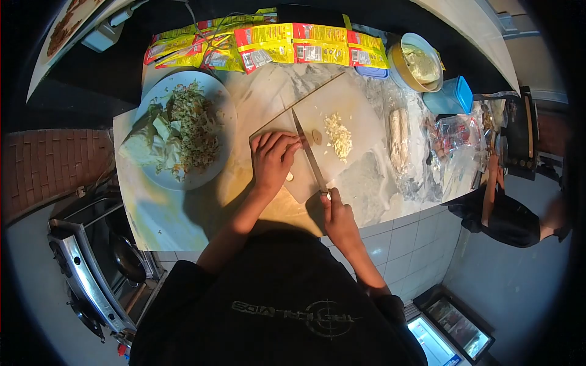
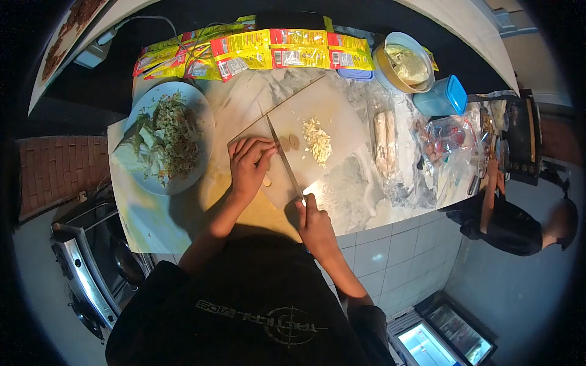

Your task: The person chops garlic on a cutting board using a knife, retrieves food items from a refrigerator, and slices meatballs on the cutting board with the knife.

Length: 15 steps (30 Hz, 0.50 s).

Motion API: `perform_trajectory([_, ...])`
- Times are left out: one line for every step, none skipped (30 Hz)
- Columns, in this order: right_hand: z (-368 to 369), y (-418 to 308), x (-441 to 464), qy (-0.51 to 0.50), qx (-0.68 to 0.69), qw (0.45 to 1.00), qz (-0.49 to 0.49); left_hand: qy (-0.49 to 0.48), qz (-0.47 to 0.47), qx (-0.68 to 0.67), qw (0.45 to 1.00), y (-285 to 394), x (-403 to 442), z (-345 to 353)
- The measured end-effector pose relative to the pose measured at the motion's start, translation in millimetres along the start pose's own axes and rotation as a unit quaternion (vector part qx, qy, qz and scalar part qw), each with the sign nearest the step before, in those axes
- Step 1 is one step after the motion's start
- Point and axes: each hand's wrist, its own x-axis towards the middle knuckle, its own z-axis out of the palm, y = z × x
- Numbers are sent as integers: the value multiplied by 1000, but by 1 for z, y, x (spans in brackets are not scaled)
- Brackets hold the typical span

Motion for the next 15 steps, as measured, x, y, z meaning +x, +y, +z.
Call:
perform_trajectory([0,-2,0,-3,2,1000,7,-1,0,1,1000,0,0,0])
perform_trajectory([0,-3,0,-5,3,1000,14,-3,0,3,1000,0,0,0])
perform_trajectory([1,-3,0,-6,3,1000,14,-3,-1,3,1000,-1,0,0])
perform_trajectory([1,-2,0,-13,4,1000,28,-4,-2,4,1000,-1,0,0])
perform_trajectory([2,-2,0,-20,5,999,42,-6,-3,4,1000,-1,0,1])
perform_trajectory([3,-1,0,-21,5,999,42,-6,-4,4,1000,-1,0,0])
perform_trajectory([4,0,0,-19,3,999,40,-4,-3,2,1000,0,1,0])
perform_trajectory([5,0,0,-17,1,999,38,-3,-3,1,1000,1,1,0])
perform_trajectory([5,0,0,-18,1,999,38,-3,-3,2,1000,0,1,0])
perform_trajectory([5,0,0,-14,7,999,37,0,-2,-1,1000,0,2,1])
perform_trajectory([5,0,0,-11,13,999,36,4,-1,-3,1000,0,2,1])
perform_trajectory([4,-1,0,-13,13,999,36,3,-2,-2,1000,-1,1,1])
perform_trajectory([3,-3,-1,-16,10,999,45,0,-5,-1,1000,-1,1,1])
perform_trajectory([2,-5,-1,-19,6,998,54,-2,-8,-1,1000,-1,1,1])
perform_trajectory([2,-5,-1,-18,6,998,55,-3,-8,-2,1000,0,1,2])
